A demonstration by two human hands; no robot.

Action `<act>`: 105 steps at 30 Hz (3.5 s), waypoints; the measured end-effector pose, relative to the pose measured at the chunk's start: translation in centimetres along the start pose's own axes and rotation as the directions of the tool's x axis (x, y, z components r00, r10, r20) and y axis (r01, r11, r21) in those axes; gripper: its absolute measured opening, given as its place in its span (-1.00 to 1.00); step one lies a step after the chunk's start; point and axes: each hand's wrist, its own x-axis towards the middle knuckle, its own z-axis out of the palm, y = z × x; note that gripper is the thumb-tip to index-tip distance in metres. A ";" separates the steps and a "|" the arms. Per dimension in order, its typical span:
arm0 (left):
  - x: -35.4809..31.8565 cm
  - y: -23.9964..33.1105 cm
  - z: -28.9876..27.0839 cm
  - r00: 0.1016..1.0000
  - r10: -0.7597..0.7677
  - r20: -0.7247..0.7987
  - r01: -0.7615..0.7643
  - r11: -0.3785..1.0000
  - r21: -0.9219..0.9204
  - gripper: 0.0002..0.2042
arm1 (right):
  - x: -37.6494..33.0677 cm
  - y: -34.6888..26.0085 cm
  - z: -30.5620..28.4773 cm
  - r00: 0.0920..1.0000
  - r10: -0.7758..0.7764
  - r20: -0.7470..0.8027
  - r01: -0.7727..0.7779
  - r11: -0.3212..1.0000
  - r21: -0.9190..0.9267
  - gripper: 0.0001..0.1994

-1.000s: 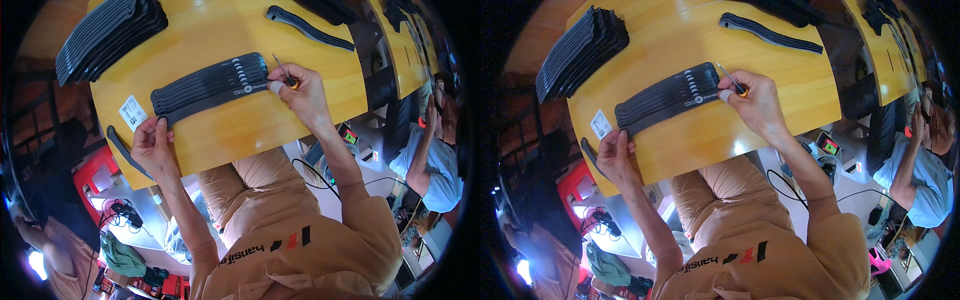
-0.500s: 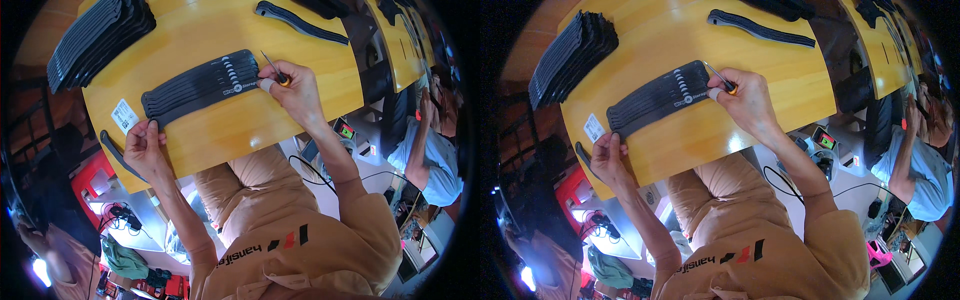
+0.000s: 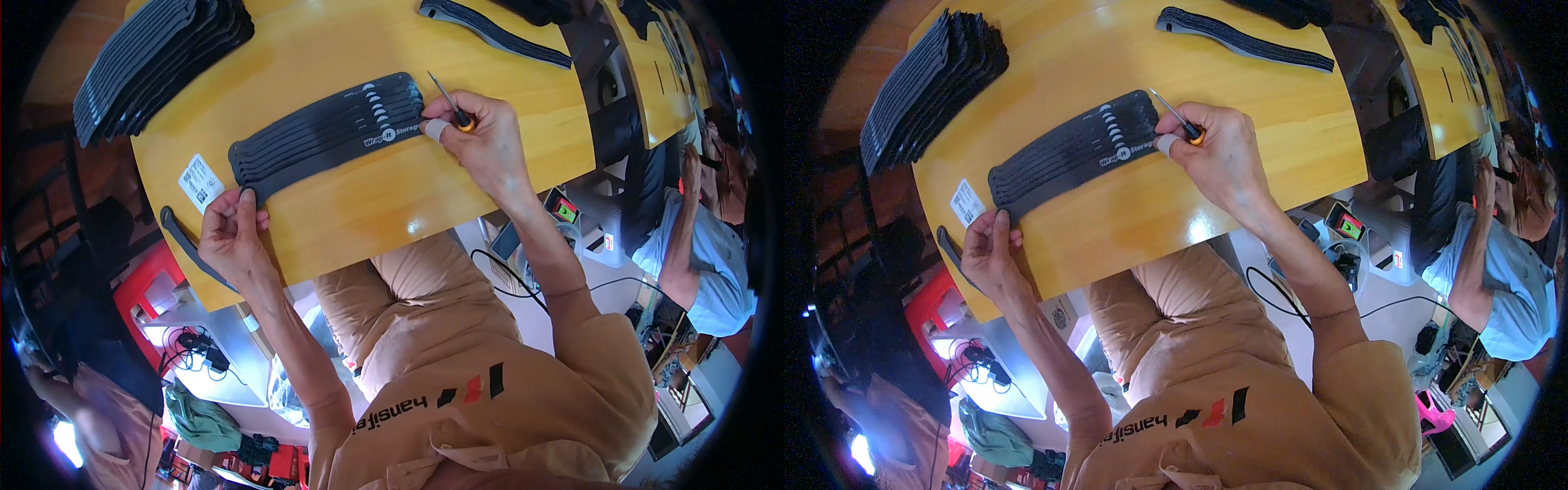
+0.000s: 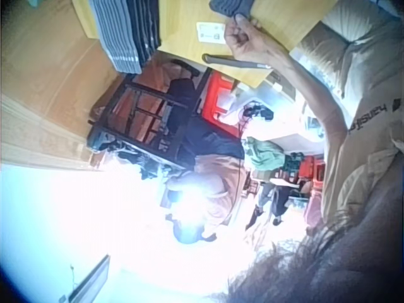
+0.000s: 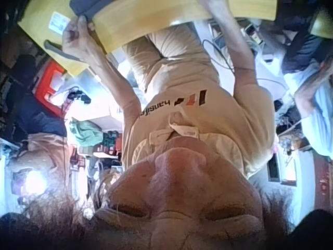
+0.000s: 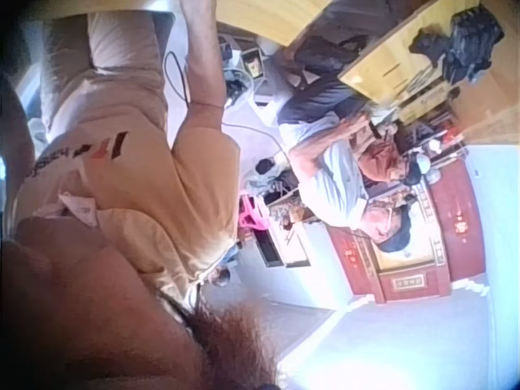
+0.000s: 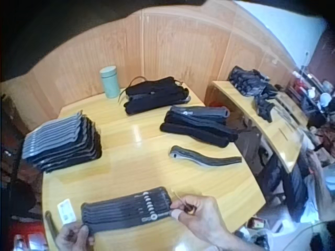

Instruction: The recorder is assembling black industrial straps by attaching labels and using a small screwdriver tool.

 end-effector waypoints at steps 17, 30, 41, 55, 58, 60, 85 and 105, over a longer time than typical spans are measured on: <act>0.1 -0.1 0.1 1.000 0.003 -0.008 -0.003 1.000 -0.004 -0.94 | 0.2 0.2 0.4 1.000 -0.014 -0.026 0.014 1.000 0.002 -0.93; 0.5 -0.4 0.1 1.000 -0.021 0.003 0.021 0.998 -0.058 -0.95 | 0.1 0.0 0.6 0.995 -0.085 -0.049 0.081 0.994 -0.074 -0.93; 0.1 -0.5 0.3 0.998 0.057 -0.002 -0.057 0.998 -0.024 -0.94 | 0.5 0.7 0.8 0.986 -0.156 -0.062 0.151 0.986 -0.074 -0.94; 0.9 -0.8 0.1 0.990 0.140 0.026 -0.140 0.990 -0.013 -0.91 | 0.2 -0.1 1.0 0.979 -0.188 -0.084 0.168 0.965 -0.200 -0.91; 0.7 -0.8 0.0 0.989 0.141 0.041 -0.143 0.987 0.066 -0.93 | -0.1 -0.3 0.7 0.978 -0.193 -0.079 0.170 0.959 -0.228 -0.90; 0.7 -0.5 -0.2 0.990 0.129 0.052 -0.135 0.984 0.116 -0.94 | -0.1 -0.3 0.3 0.979 -0.191 -0.070 0.170 0.956 -0.239 -0.89; -7.4 0.2 8.6 0.675 0.385 0.630 -0.727 0.201 0.656 -0.18 | -1.4 2.1 -3.4 0.821 -0.561 -0.109 0.272 0.551 -0.789 -0.91; -7.3 1.2 -4.7 0.802 0.597 -0.021 -0.443 0.617 0.651 -0.62 | -1.6 1.8 -2.8 0.813 -0.574 -0.095 0.262 0.507 -0.821 -0.89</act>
